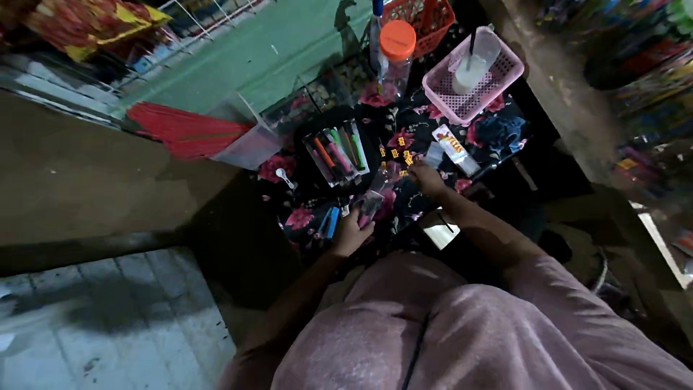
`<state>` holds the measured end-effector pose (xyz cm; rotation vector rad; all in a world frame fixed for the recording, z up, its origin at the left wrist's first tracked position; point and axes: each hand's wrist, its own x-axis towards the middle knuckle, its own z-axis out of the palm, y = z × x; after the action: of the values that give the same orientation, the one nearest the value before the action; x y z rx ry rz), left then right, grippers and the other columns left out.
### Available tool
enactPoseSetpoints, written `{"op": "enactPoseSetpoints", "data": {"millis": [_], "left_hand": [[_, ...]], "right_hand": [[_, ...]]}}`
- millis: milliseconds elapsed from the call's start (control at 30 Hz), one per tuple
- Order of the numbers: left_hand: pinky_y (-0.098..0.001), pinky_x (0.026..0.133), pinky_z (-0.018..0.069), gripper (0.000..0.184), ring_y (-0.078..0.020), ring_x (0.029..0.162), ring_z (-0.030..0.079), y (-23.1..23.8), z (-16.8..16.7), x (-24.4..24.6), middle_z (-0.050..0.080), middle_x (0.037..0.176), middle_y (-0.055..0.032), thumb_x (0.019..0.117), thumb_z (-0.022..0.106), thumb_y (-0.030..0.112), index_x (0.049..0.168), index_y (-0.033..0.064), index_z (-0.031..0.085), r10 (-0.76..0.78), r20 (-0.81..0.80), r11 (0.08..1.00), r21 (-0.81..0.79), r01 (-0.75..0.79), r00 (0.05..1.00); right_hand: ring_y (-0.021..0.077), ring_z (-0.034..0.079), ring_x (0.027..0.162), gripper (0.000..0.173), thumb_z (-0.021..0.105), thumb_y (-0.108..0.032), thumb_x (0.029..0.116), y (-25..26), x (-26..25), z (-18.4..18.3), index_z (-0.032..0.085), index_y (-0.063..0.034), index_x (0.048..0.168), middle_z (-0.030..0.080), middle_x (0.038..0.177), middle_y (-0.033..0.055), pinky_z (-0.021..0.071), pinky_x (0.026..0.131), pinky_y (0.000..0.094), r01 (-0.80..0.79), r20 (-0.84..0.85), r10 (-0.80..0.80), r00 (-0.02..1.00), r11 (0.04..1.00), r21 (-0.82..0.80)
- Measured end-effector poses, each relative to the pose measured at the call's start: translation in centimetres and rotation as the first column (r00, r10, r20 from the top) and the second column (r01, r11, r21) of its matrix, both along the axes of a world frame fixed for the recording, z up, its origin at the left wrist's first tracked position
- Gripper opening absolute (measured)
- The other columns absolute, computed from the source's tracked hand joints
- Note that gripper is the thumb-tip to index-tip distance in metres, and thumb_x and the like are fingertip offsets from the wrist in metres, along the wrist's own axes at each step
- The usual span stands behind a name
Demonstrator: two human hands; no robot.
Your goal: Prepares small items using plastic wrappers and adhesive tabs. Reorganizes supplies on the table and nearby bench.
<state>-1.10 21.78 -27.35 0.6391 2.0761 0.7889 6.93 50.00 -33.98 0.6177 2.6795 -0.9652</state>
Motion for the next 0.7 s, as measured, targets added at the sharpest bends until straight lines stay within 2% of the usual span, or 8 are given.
{"op": "enactPoseSetpoints", "data": {"millis": [100, 167, 267, 367, 467, 600, 700], "left_hand": [[-0.0533, 0.092, 0.0540, 0.050, -0.0348, 0.097, 0.069, -0.1, 0.3, -0.1, 0.068, 0.109, -0.0244, 0.0969, 0.069, 0.023, 0.137, -0.0030, 0.053, -0.037, 0.027, 0.986, -0.161, 0.041, 0.999], [-0.0545, 0.095, 0.0528, 0.052, -0.0368, 0.102, 0.068, -0.2, 0.3, -0.4, 0.066, 0.115, -0.0251, 0.0983, 0.067, 0.026, 0.139, -0.0011, 0.052, -0.065, 0.039, 0.964, -0.257, 0.073, 0.997], [-0.0581, 0.099, 0.0495, 0.057, -0.0397, 0.112, 0.065, -0.8, -0.5, -0.8, 0.064, 0.124, -0.0261, 0.0993, 0.066, 0.031, 0.146, 0.0024, 0.049, -0.104, 0.027, 0.930, -0.351, 0.107, 0.994], [-0.0594, 0.102, 0.0465, 0.057, -0.0405, 0.118, 0.062, -1.3, -0.9, -1.1, 0.063, 0.128, -0.0260, 0.1000, 0.064, 0.033, 0.146, 0.0035, 0.049, -0.139, 0.003, 0.912, -0.390, 0.129, 0.990], [-0.0597, 0.102, 0.0460, 0.055, -0.0406, 0.118, 0.062, -1.4, -0.8, -1.2, 0.063, 0.127, -0.0263, 0.1004, 0.064, 0.034, 0.144, 0.0024, 0.052, -0.151, -0.015, 0.905, -0.404, 0.132, 0.988], [-0.0607, 0.098, 0.0478, 0.048, -0.0412, 0.111, 0.064, -1.4, -0.7, -1.0, 0.066, 0.117, -0.0266, 0.0991, 0.066, 0.034, 0.132, -0.0006, 0.059, -0.151, -0.050, 0.912, -0.392, 0.119, 0.987], [-0.0620, 0.098, 0.0474, 0.049, -0.0414, 0.113, 0.064, -1.4, -0.9, -0.8, 0.066, 0.119, -0.0261, 0.0984, 0.067, 0.034, 0.131, -0.0004, 0.060, -0.168, -0.059, 0.903, -0.410, 0.130, 0.984]], "right_hand": [[0.0466, 0.053, 0.131, 0.035, 0.053, -0.010, 0.1032, -0.6, -0.4, -4.4, 0.060, 0.0037, 0.135, 0.053, 0.141, 0.0306, 0.0454, 0.108, 0.0594, 0.060, 0.087, -0.067, 0.994, 0.994, 0.087], [0.0485, 0.047, 0.137, 0.047, 0.061, -0.016, 0.1002, -1.0, -0.4, -4.8, 0.054, 0.0001, 0.143, 0.048, 0.147, 0.0305, 0.0421, 0.109, 0.0627, 0.132, 0.081, -0.143, 0.986, 0.984, 0.120], [0.0498, 0.042, 0.139, 0.053, 0.068, -0.022, 0.0969, -0.7, 0.1, -4.9, 0.053, -0.0037, 0.145, 0.047, 0.149, 0.0283, 0.0377, 0.106, 0.0692, 0.154, 0.063, -0.165, 0.984, 0.977, 0.150], [0.0447, 0.048, 0.136, 0.036, 0.055, -0.013, 0.1019, 0.1, 0.4, -5.5, 0.062, -0.0054, 0.137, 0.055, 0.144, 0.0228, 0.0397, 0.105, 0.0667, 0.082, 0.070, -0.098, 0.993, 0.977, 0.199], [0.0436, 0.059, 0.127, 0.033, 0.046, -0.012, 0.1060, 1.1, 0.3, -4.3, 0.066, -0.0032, 0.131, 0.061, 0.137, 0.0229, 0.0461, 0.103, 0.0641, 0.071, 0.087, -0.083, 0.993, 0.989, 0.126], [0.0456, 0.064, 0.116, 0.037, 0.052, -0.022, 0.1063, 3.6, -0.5, -1.5, 0.059, 0.0000, 0.134, 0.067, 0.123, 0.0270, 0.0487, 0.099, 0.0642, 0.283, 0.067, -0.279, 0.958, 0.958, -0.050], [0.0444, 0.064, 0.115, 0.044, 0.059, -0.016, 0.1020, 5.5, -0.7, 0.4, 0.052, 0.0038, 0.141, 0.065, 0.123, 0.0292, 0.0498, 0.100, 0.0597, 0.486, -0.037, -0.494, 0.869, 0.864, -0.130]]}}
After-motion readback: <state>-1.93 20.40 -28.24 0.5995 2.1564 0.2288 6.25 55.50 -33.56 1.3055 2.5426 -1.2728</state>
